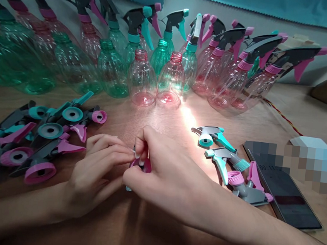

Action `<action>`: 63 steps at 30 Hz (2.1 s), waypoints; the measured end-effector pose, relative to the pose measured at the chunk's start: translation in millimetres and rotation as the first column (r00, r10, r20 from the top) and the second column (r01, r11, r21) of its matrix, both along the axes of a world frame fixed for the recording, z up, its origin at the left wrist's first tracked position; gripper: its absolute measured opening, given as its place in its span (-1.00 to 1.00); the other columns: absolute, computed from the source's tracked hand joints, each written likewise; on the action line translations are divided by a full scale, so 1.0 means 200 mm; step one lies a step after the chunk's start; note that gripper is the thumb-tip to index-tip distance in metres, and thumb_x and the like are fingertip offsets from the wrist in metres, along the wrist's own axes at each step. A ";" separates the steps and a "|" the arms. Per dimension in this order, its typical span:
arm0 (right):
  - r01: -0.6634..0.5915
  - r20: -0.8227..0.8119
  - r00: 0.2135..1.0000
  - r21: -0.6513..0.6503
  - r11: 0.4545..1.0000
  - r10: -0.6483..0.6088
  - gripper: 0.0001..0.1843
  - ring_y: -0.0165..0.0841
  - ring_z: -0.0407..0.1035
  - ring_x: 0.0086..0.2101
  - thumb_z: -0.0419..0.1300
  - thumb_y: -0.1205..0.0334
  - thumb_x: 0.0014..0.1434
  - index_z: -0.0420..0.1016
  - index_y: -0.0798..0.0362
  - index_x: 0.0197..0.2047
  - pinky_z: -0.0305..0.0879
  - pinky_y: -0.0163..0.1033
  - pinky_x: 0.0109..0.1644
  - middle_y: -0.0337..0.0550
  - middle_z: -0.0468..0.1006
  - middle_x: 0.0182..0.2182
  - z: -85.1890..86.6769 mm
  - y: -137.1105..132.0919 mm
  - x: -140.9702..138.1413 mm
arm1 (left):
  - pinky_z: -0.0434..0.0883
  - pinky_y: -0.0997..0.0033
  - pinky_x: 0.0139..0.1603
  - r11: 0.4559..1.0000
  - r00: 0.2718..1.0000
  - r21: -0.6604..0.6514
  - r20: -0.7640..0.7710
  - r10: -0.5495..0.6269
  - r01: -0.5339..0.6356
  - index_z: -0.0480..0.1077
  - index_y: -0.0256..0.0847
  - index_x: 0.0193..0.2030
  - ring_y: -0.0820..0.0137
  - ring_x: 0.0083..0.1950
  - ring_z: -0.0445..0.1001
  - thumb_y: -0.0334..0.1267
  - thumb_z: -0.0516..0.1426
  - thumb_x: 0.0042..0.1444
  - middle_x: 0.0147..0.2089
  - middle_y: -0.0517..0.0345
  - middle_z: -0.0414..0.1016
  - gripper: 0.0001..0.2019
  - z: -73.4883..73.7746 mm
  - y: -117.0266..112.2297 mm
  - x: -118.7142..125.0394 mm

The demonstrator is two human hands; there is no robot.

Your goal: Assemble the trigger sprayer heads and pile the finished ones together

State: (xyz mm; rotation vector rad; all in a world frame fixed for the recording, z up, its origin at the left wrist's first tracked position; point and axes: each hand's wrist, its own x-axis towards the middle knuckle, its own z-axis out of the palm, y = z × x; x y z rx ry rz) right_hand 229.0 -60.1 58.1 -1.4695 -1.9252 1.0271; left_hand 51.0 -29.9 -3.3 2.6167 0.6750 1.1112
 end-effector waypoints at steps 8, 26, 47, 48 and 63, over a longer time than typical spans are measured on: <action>-0.025 0.116 0.993 0.028 0.999 0.022 -0.84 -0.49 0.12 -0.53 0.08 0.41 -0.03 0.16 -0.01 -0.40 0.10 -0.34 -0.54 -0.38 0.26 -0.53 -0.02 -0.02 0.00 | 0.17 0.24 -0.06 0.999 1.000 0.047 -0.027 -0.004 0.006 0.33 -0.22 -0.17 0.33 -0.16 0.41 -0.30 0.07 0.24 -0.26 0.15 0.54 -0.92 -0.01 0.00 0.02; -0.007 0.098 0.995 0.059 0.998 0.001 -0.77 -0.49 0.06 -0.55 0.05 0.48 -0.11 0.08 -0.01 -0.44 0.02 -0.32 -0.53 -0.37 0.21 -0.54 -0.03 -0.02 -0.03 | 0.16 0.22 -0.08 0.997 1.000 0.077 -0.025 0.018 -0.016 0.34 -0.23 -0.19 0.32 -0.20 0.40 -0.31 0.05 0.25 -0.30 0.15 0.52 -0.92 -0.01 -0.01 0.03; -0.031 0.337 0.940 0.216 0.976 -0.045 -0.82 -0.40 0.10 -0.50 0.03 0.41 0.01 0.06 -0.01 -0.41 0.01 -0.25 -0.46 -0.30 0.23 -0.50 -0.05 -0.04 -0.02 | 0.14 0.24 -0.08 0.997 0.998 0.081 -0.054 0.012 -0.008 0.36 -0.29 -0.18 0.32 -0.19 0.38 -0.33 0.04 0.26 -0.30 0.12 0.51 -0.89 0.00 -0.01 0.03; -0.031 0.346 0.937 0.206 0.978 -0.043 -0.84 -0.39 0.10 -0.50 0.02 0.40 0.03 0.06 -0.01 -0.40 0.01 -0.24 -0.45 -0.29 0.23 -0.50 -0.05 -0.04 -0.02 | 0.14 0.24 -0.07 0.997 0.998 0.082 -0.055 0.014 -0.009 0.36 -0.29 -0.19 0.32 -0.20 0.38 -0.32 0.04 0.27 -0.30 0.13 0.51 -0.89 0.00 -0.01 0.03; -0.043 0.243 0.970 0.183 0.982 -0.003 -0.87 -0.48 0.20 -0.47 0.03 0.39 0.14 0.11 0.00 -0.33 0.13 -0.34 -0.44 -0.32 0.30 -0.43 -0.06 0.01 0.04 | 0.14 0.22 -0.04 0.999 0.995 0.004 -0.081 0.053 -0.053 0.36 -0.25 -0.08 0.31 -0.17 0.39 -0.25 0.07 0.26 -0.24 0.13 0.51 -0.84 -0.01 0.01 0.02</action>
